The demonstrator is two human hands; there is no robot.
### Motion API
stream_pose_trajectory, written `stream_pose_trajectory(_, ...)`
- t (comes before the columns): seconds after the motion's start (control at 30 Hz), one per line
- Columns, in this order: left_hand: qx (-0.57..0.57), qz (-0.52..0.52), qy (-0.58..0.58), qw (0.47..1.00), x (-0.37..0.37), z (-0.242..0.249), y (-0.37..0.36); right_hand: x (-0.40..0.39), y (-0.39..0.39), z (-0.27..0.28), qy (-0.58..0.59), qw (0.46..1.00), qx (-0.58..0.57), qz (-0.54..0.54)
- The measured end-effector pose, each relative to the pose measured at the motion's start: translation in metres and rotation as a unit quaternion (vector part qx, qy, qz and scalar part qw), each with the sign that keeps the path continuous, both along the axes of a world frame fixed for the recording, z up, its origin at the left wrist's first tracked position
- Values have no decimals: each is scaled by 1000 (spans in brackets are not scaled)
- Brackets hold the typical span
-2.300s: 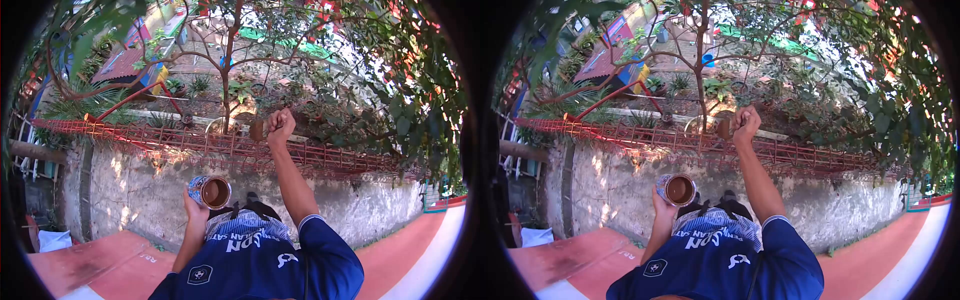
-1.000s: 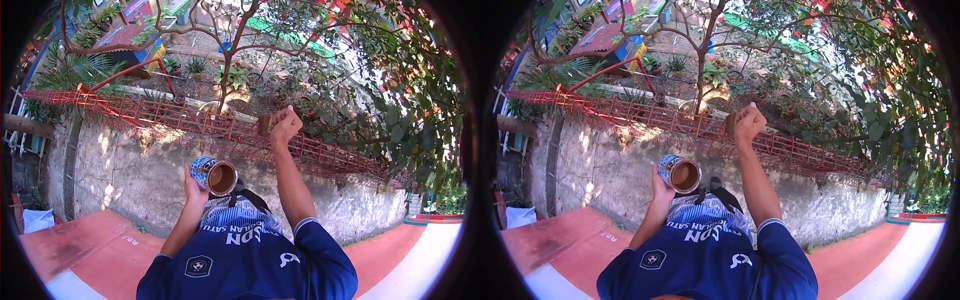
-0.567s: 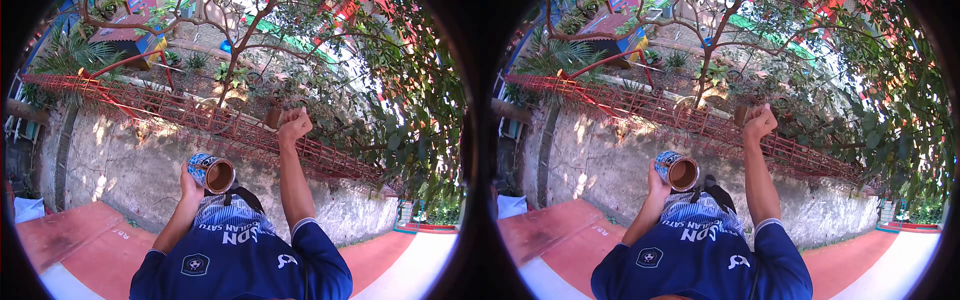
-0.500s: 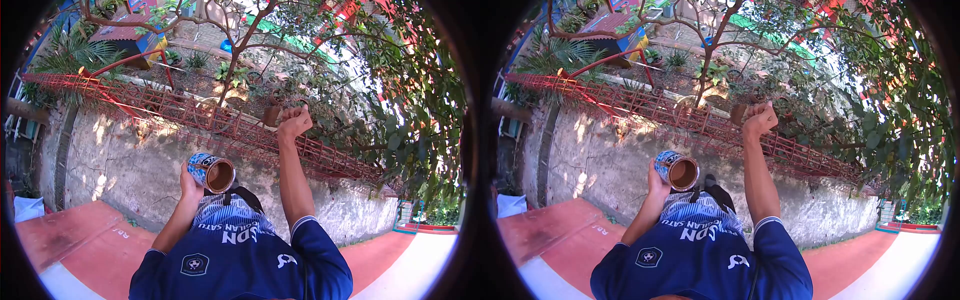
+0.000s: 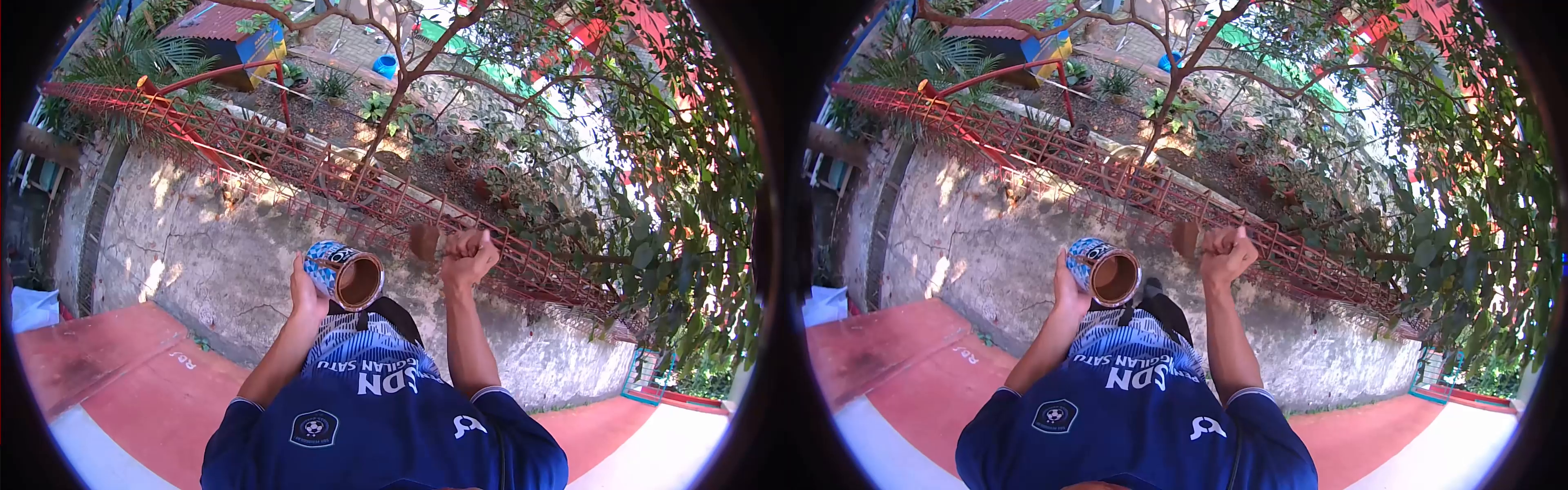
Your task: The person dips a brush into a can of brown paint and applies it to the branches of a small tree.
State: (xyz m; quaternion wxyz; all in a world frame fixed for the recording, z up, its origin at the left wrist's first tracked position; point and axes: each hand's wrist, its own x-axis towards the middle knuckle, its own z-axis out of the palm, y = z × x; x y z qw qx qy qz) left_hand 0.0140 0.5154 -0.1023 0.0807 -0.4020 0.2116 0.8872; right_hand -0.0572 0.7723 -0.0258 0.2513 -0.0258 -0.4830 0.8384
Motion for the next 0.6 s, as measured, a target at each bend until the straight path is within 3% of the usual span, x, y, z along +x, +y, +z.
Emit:
stream_pose_trajectory(0.1,-21,-8,1,1000,0,6,1,-22,12,2,15,996,68,-61)
stream_pose_trajectory(0.27,-24,-12,-8,1000,-2,13,4,-51,33,4,79,991,89,-57)
stream_pose_trajectory(0.33,-30,-20,-21,999,1,14,6,-58,34,7,96,995,-1,-16)
stream_pose_trajectory(0.6,16,-17,2,1000,1,-5,8,-3,3,-2,-29,995,67,-73)
